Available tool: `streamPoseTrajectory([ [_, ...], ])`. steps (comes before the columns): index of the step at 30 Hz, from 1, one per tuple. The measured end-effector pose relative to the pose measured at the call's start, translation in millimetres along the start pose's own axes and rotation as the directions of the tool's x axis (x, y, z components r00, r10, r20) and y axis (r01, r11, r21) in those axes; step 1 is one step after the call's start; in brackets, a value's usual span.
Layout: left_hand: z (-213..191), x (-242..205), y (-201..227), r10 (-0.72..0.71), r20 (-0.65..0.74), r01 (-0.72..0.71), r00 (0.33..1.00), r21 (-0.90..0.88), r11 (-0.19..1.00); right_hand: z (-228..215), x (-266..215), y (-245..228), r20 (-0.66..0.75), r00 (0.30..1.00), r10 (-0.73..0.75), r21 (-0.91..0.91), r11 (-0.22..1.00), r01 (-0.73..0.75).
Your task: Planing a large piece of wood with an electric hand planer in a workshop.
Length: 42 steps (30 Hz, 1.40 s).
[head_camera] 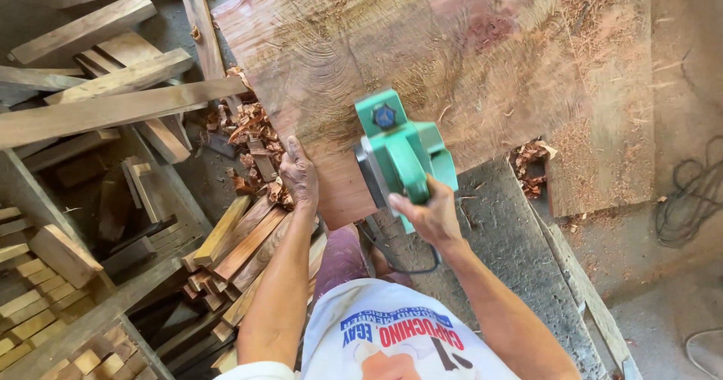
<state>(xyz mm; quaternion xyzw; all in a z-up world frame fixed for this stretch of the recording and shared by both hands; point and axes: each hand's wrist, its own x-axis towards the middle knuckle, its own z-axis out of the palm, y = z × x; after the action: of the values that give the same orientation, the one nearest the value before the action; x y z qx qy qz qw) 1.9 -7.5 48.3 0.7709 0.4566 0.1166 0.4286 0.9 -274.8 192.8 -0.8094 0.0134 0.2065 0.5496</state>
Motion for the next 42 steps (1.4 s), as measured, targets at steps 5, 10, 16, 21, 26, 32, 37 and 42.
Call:
streamPoseTrajectory([
  [5, 1, 4, -16, 0.047, -0.005, -0.046, 0.999, 0.067, 0.997, 14, 70, -41, 0.012, 0.999, -0.038, 0.086, 0.996, 0.037],
  [10, 11, 8, -25, 0.023, 0.015, -0.024, 1.000, 0.092, 0.996, 21, 122, -63, 0.025, 1.000, -0.013, 0.037, 0.999, 0.012],
  [16, 6, 4, -12, 0.006, -0.005, -0.005, 1.000, 0.052, 0.999, 16, 39, -48, 0.087, 0.993, -0.080, 0.186, 0.980, 0.063],
  [21, -1, -2, -6, -0.068, 0.039, 0.068, 0.997, -0.011, 0.998, 2, -99, 10, 0.106, 0.994, -0.030, -0.006, 1.000, 0.031],
  [26, -1, 1, -4, -0.012, 0.007, 0.013, 1.000, -0.025, 1.000, 12, -120, 31, 0.096, 0.990, 0.105, 0.112, 0.987, -0.116],
  [32, 2, 5, -15, -0.010, 0.048, 0.015, 0.999, -0.092, 0.996, 32, -48, -10, 0.086, 0.996, -0.011, 0.033, 0.999, 0.008],
  [37, 10, 9, -33, -0.016, 0.079, 0.026, 0.997, -0.124, 0.992, 52, 24, -51, 0.059, 0.993, -0.107, 0.012, 0.994, 0.106],
  [42, 0, 5, -24, -0.080, 0.198, 0.137, 0.977, -0.299, 0.944, 69, 95, -77, 0.044, 0.996, -0.080, 0.033, 0.996, 0.079],
])
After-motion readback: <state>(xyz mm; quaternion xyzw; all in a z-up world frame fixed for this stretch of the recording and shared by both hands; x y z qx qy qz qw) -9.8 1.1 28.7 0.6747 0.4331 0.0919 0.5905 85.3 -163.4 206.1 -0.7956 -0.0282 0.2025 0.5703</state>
